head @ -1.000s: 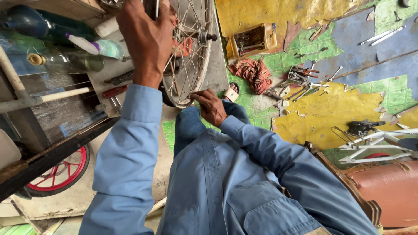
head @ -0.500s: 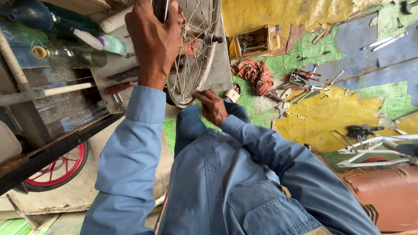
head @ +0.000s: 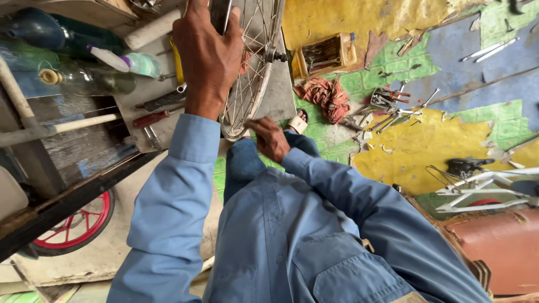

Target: The person uses a spoke wrench to tighten the spokes of a bicycle wheel mounted on a stand. They rotate the wheel and adjust individual spokes repeatedly to true the wheel.

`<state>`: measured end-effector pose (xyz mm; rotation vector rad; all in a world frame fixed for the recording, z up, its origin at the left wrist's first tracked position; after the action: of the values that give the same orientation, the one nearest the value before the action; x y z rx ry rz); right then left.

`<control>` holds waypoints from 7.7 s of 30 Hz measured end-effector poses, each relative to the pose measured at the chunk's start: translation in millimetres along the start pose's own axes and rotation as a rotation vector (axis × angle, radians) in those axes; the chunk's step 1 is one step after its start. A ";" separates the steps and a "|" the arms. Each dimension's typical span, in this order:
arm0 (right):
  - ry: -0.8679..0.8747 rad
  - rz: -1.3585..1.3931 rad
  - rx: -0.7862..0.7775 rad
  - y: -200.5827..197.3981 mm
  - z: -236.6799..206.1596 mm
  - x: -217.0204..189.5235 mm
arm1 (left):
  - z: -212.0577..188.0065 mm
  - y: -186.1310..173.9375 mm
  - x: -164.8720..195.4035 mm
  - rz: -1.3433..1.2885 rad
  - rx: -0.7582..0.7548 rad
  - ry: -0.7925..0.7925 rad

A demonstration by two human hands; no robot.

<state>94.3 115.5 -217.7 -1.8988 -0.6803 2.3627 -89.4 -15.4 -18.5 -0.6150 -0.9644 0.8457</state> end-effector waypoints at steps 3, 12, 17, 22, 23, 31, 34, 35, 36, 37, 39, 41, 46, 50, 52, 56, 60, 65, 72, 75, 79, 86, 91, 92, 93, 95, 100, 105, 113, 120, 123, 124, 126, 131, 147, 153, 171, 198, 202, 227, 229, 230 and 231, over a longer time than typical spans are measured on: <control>-0.005 -0.011 -0.020 1.6 1.2 -0.5 | -1.2 0.4 8.8 0.110 0.072 0.073; 0.014 -0.052 0.011 8.7 -1.6 -6.5 | 0.9 -6.8 13.6 -0.072 -0.030 -0.058; 0.060 -0.011 0.033 11.0 -2.1 -2.0 | -2.0 -6.0 12.2 -0.116 -0.008 -0.021; 0.066 -0.080 0.065 14.0 2.5 4.9 | -1.7 -4.7 12.0 -0.120 -0.026 -0.054; 0.085 -0.067 0.076 14.9 3.8 6.6 | -1.2 -4.8 12.7 -0.109 -0.007 -0.004; 0.068 -0.109 0.050 23.1 6.2 9.2 | -4.1 0.2 15.8 -0.156 -0.063 -0.053; 0.088 -0.099 0.057 19.3 6.9 10.2 | -1.6 2.9 14.8 -0.127 -0.039 -0.017; 0.092 -0.085 0.045 16.4 7.5 11.3 | 0.4 5.1 15.1 -0.099 -0.031 -0.018; 0.094 -0.069 0.032 12.6 8.2 12.1 | 2.2 7.1 14.6 -0.098 -0.062 -0.064; 0.126 -0.071 0.000 8.8 9.1 13.6 | 4.2 8.5 13.2 -0.094 -0.093 -0.110; 0.183 -0.079 -0.063 0.2 11.0 14.4 | 6.5 10.1 11.2 -0.109 -0.078 -0.097; 0.433 0.168 0.121 -9.4 13.3 13.4 | 6.6 9.9 8.5 -0.142 0.017 0.025; 0.725 0.526 0.419 -19.3 32.2 -7.3 | 2.8 20.3 -7.1 -0.367 -0.154 -0.247; 0.407 0.314 0.531 -20.8 58.5 -22.8 | 1.7 31.5 -11.8 -0.460 -0.063 -0.158; 0.236 0.047 0.551 -20.8 61.7 -26.9 | 1.4 35.4 -11.5 -0.532 -0.042 -0.181; 0.291 -0.234 0.305 -21.9 41.8 -34.0 | 8.4 35.6 -15.7 -0.605 -0.125 -0.303; 0.226 -0.054 0.186 -31.8 31.5 -50.0 | 15.0 32.6 -17.8 -0.643 -0.096 -0.272; 0.274 -0.204 0.488 -50.7 63.6 -59.9 | 13.5 32.2 -11.5 -0.626 -0.100 -0.336; 0.272 -0.176 0.470 -55.1 56.0 -61.6 | 17.1 26.8 -11.1 -0.610 -0.158 -0.336; -0.222 -0.312 0.121 -50.7 53.7 -63.6 | 18.6 30.5 -13.4 -0.635 -0.271 -0.385; -0.057 -0.390 0.071 -45.9 60.8 -52.6 | 21.1 35.7 -17.1 -0.557 -0.273 -0.292; -0.101 -0.471 -0.125 -36.5 53.8 -36.5 | 22.0 44.2 -33.9 -0.555 -0.377 -0.401; -0.259 -0.405 0.012 -42.9 59.8 -46.2 | 14.3 42.6 -47.6 -0.425 -0.177 -0.181; -0.314 -0.280 -0.074 -42.9 61.9 -49.7 | 13.4 42.6 -50.3 -0.464 -0.202 -0.198; -0.364 -0.152 -0.161 -42.4 63.3 -53.6 | 12.3 41.7 -52.9 -0.491 -0.186 -0.182; -0.333 -0.307 -0.167 -42.4 65.6 -57.9 | 9.9 38.7 -57.3 -0.538 -0.159 -0.150; -0.199 -0.449 -0.022 -47.7 64.1 -56.6 | 7.7 33.4 -60.7 -0.403 -0.166 -0.201; -0.113 -0.264 0.264 -42.6 67.7 -60.8 | 7.6 28.3 -63.5 -0.441 -0.239 -0.235; -0.068 -0.177 0.137 -13.7 74.8 -66.7 | 11.6 22.6 -35.5 -0.435 -0.325 -0.196; 0.027 -0.206 0.213 -14.5 66.5 -63.4 | 20.2 26.2 -19.0 -0.343 -0.269 -0.189; 0.134 -0.035 0.122 -8.0 64.2 -68.1 | 25.0 35.8 -28.1 -0.340 -0.270 -0.207; 0.068 -0.041 0.137 -7.9 64.8 -68.3 | 26.1 37.3 -33.4 -0.362 -0.251 -0.200; -0.067 -0.036 0.161 -7.1 66.9 -65.5 | 28.2 40.3 -41.0 -0.348 -0.226 -0.193; 0.080 -0.130 0.189 -3.1 71.9 -44.4 | 35.6 35.6 -48.8 -0.328 -0.164 -0.177; 0.159 0.022 0.299 -26.3 84.8 -75.2 | 40.8 35.9 -19.8 -0.344 -0.260 -0.207; -0.137 -0.168 0.136 -33.8 80.8 -92.4 | 35.2 38.0 -17.4 -0.349 -0.257 -0.202; 0.098 -0.391 0.154 -94.2 31.2 -30.7 | 6.7 13.7 66.5 -0.191 -0.523 0.294; 0.902 0.521 1.065 -104.7 -98.6 67.0 | 43.8 13.3 45.2 0.220 -0.762 0.849; 0.893 0.522 0.957 -82.3 -103.0 56.4 | 44.4 10.5 42.4 0.244 -0.712 0.729; -0.265 -0.783 0.239 -117.7 99.0 -26.0 | 16.4 -8.4 7.3 -0.016 -0.760 0.122; -0.322 -0.761 0.217 -114.4 95.6 -15.5 | 10.1 -12.2 1.2 -0.034 -0.627 0.165; -0.347 -0.753 0.207 -117.5 95.8 -10.7 | 7.3 -12.6 -0.1 -0.045 -0.562 0.188; -0.255 -0.779 0.118 -123.2 99.1 -4.9 | 5.7 -10.9 -1.0 -0.041 -0.584 0.171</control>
<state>-26.9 194.4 -153.9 -1.0065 -1.0295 2.0528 -91.1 -21.6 -7.9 -1.1432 -1.0649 0.4568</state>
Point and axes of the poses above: each hand's wrist, its own z-axis towards the middle knuckle, its own y-axis out of the palm, x = y × z, the point moved 1 cm from there along z, towards the middle knuckle, and after that the axes turned 5 degrees about y, right-handed, at the moved point
